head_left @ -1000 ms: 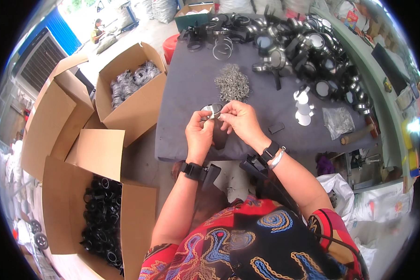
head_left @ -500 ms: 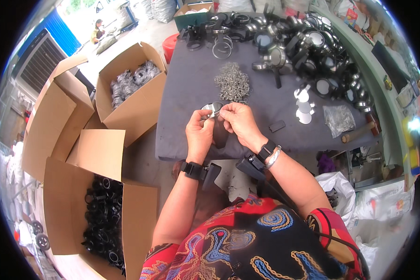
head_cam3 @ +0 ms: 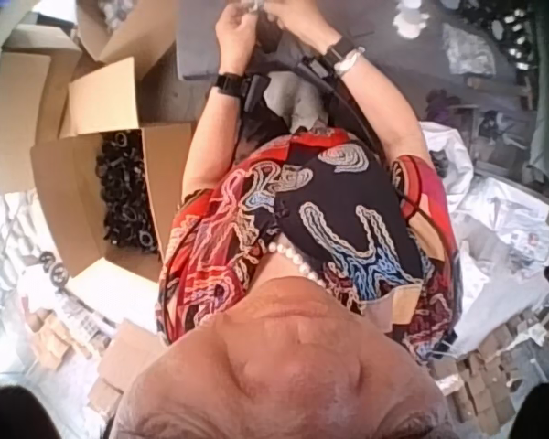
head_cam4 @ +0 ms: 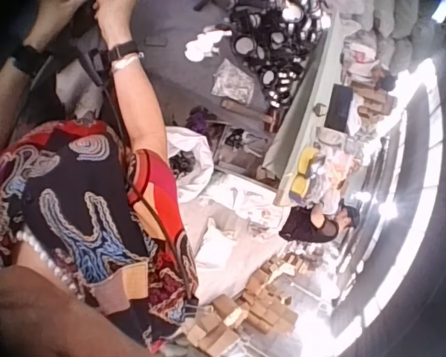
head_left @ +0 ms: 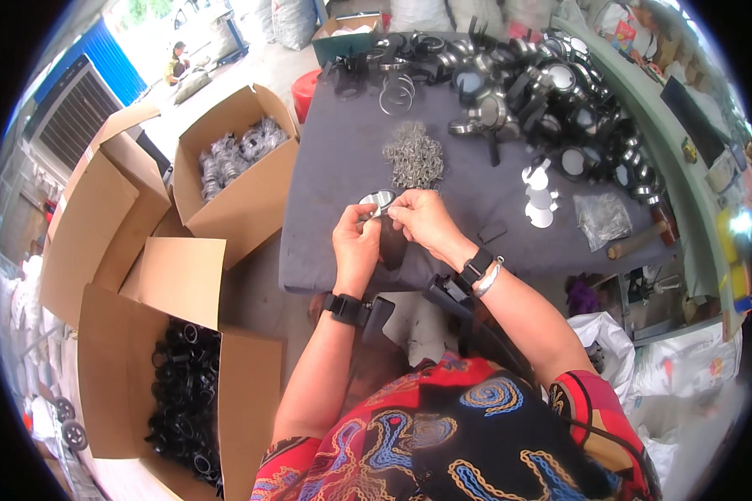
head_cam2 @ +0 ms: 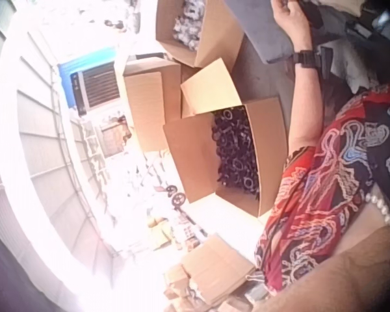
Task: Assembling rubber seals and plastic frames for gas masks or industrial masks.
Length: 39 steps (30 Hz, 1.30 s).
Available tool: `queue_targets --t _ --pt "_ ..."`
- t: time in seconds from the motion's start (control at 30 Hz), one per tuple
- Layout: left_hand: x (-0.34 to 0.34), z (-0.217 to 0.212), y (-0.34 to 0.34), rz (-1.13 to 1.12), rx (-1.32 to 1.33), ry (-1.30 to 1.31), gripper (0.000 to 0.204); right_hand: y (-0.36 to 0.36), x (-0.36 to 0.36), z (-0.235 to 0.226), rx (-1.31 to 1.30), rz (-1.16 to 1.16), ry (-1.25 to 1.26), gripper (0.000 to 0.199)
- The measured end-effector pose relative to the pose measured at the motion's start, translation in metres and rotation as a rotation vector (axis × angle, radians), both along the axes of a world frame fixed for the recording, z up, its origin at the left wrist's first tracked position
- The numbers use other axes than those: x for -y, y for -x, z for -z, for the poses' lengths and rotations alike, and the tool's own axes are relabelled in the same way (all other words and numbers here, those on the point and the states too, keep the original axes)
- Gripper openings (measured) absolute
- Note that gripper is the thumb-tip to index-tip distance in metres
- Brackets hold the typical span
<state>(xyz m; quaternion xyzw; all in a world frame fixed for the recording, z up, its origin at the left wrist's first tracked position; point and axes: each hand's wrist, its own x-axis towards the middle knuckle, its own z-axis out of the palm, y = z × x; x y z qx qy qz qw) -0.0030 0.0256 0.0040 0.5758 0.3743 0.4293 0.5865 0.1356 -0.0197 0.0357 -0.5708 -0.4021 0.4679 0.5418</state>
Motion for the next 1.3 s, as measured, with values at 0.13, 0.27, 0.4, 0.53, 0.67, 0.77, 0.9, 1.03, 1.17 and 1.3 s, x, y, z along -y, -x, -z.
queue_targets --t 0.13,0.27,0.4,0.53,0.67,0.77,0.9,1.03,1.17,1.3 --pt "0.002 -0.001 -0.001 -0.025 0.068 0.030 0.016 -0.002 -0.002 0.001 0.046 -0.042 -0.004 0.009" --pt "-0.004 0.011 0.003 0.005 0.093 -0.006 0.017 0.002 -0.001 -0.007 0.117 -0.072 -0.062 0.015" --pt "0.001 0.000 0.002 0.057 0.098 0.018 0.019 -0.007 -0.005 0.007 0.499 -0.036 -0.219 0.014" --pt "-0.002 0.010 0.002 0.045 0.112 -0.042 0.019 -0.005 -0.003 0.001 0.304 -0.118 -0.129 0.012" --pt "-0.001 0.009 0.002 0.068 0.153 0.008 0.019 -0.005 -0.008 0.009 0.429 -0.102 -0.263 0.011" --pt "-0.001 0.009 0.002 0.058 0.177 0.007 0.018 0.000 -0.007 0.003 0.544 -0.090 -0.235 0.010" --pt "-0.001 0.008 0.005 0.071 0.179 0.012 0.017 -0.013 -0.007 0.002 0.835 -0.040 -0.596 0.012" --pt "0.001 0.000 0.013 0.247 0.232 0.077 0.018 -0.024 -0.004 0.006 0.680 -0.173 -0.577 0.022" --pt "-0.002 -0.013 0.021 0.376 0.137 0.193 0.021 -0.022 0.001 0.011 0.492 -0.193 -0.362 0.023" --pt "0.009 -0.030 0.021 0.317 0.105 0.253 0.017 -0.032 0.015 -0.003 0.472 -0.168 -0.345 0.020"
